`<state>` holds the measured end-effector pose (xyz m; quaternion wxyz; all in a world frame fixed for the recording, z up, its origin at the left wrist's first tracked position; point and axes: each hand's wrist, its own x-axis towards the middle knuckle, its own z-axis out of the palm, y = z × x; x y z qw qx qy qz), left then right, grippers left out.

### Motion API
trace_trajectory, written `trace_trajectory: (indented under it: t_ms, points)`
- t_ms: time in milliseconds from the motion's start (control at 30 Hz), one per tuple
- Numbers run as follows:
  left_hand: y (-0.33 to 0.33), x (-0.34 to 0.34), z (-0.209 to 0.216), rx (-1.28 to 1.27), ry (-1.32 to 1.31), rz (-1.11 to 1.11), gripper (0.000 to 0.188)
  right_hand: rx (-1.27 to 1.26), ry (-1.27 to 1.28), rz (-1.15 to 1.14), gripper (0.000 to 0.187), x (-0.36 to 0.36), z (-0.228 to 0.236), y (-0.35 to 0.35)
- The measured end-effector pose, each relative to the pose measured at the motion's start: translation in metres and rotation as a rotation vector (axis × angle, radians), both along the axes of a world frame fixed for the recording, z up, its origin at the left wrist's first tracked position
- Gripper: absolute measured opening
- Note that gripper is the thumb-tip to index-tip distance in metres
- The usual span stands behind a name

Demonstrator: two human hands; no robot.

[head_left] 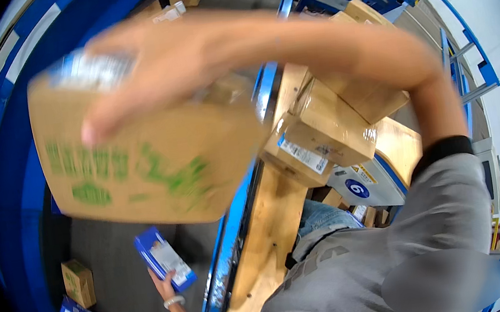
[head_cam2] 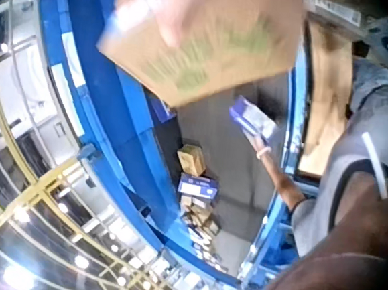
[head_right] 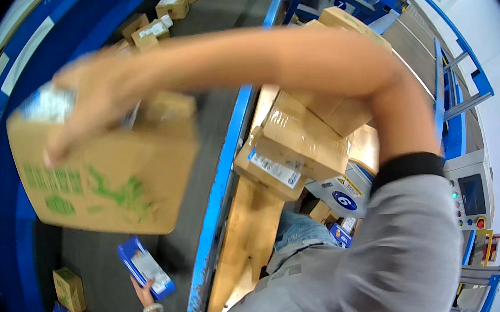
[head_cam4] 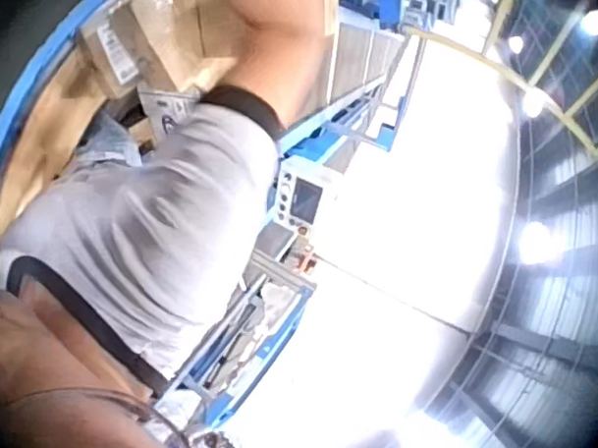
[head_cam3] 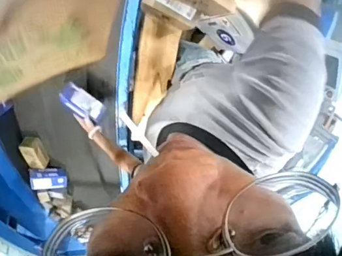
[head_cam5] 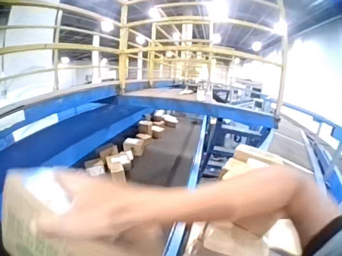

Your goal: The person stands at a curved conveyor belt in a warehouse and repeatedly picks up cardboard boxes and padded mailers, then places them onto the moving belt. The person handles items one at a time, occasionally adjusting their position on the belt.

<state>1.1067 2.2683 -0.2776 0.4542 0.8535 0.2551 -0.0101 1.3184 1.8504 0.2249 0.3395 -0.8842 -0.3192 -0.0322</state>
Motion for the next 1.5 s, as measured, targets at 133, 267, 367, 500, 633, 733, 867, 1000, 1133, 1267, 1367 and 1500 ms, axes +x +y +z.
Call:
trace_trajectory:
  t_ms: [133, 267, 367, 500, 633, 733, 867, 1000, 1133, 1267, 1367, 1500]
  points:
    - [-0.057, 0.006, 0.089, -0.666, -0.122, -0.042, 0.103, -0.143, -0.054, 0.062, 0.076, -0.101, 0.082, -0.099]
    - [-0.156, -0.014, 0.140, -1.006, -0.167, -0.094, 0.090, -0.610, -0.254, -0.089, 0.065, -0.145, 0.077, -0.128]
    - [-0.247, 0.001, 0.145, -1.187, -0.151, -0.134, 0.082, -0.850, -0.265, -0.376, 0.080, -0.120, 0.035, -0.163]
    - [-0.342, -0.036, 0.128, -1.295, -0.195, -0.048, 0.075, -0.691, -0.248, -0.385, 0.086, -0.128, 0.005, -0.194]
    - [-0.380, -0.075, 0.099, -1.378, -0.238, 0.136, 0.081, -0.316, -0.157, -0.126, 0.093, -0.112, -0.023, -0.202]
    - [-0.373, -0.103, 0.076, -1.280, -0.266, 0.203, 0.085, -0.569, -0.172, -0.099, 0.102, -0.122, -0.041, -0.187]
    - [-0.356, -0.112, 0.057, -1.246, -0.240, 0.136, 0.089, -0.611, -0.120, -0.084, 0.107, -0.149, -0.090, -0.189]
    - [-0.335, -0.101, 0.067, -1.232, -0.237, 0.097, 0.090, -0.720, 0.045, -0.147, 0.111, -0.156, -0.158, -0.186]
    - [-0.319, -0.092, 0.077, -1.218, -0.180, -0.042, 0.096, -0.698, 0.047, -0.304, 0.111, -0.140, -0.241, -0.200]
    - [-0.310, -0.080, 0.085, -1.082, -0.070, -0.214, 0.103, -0.742, -0.067, -0.389, 0.101, -0.123, -0.310, -0.209]
    - [-0.331, -0.074, 0.080, -1.023, -0.045, -0.309, 0.108, -0.584, -0.422, -0.356, 0.090, -0.133, -0.340, -0.223]
    - [-0.403, -0.063, 0.074, -1.095, -0.053, -0.305, 0.106, -0.345, -0.296, -0.397, 0.062, -0.157, -0.350, -0.240]
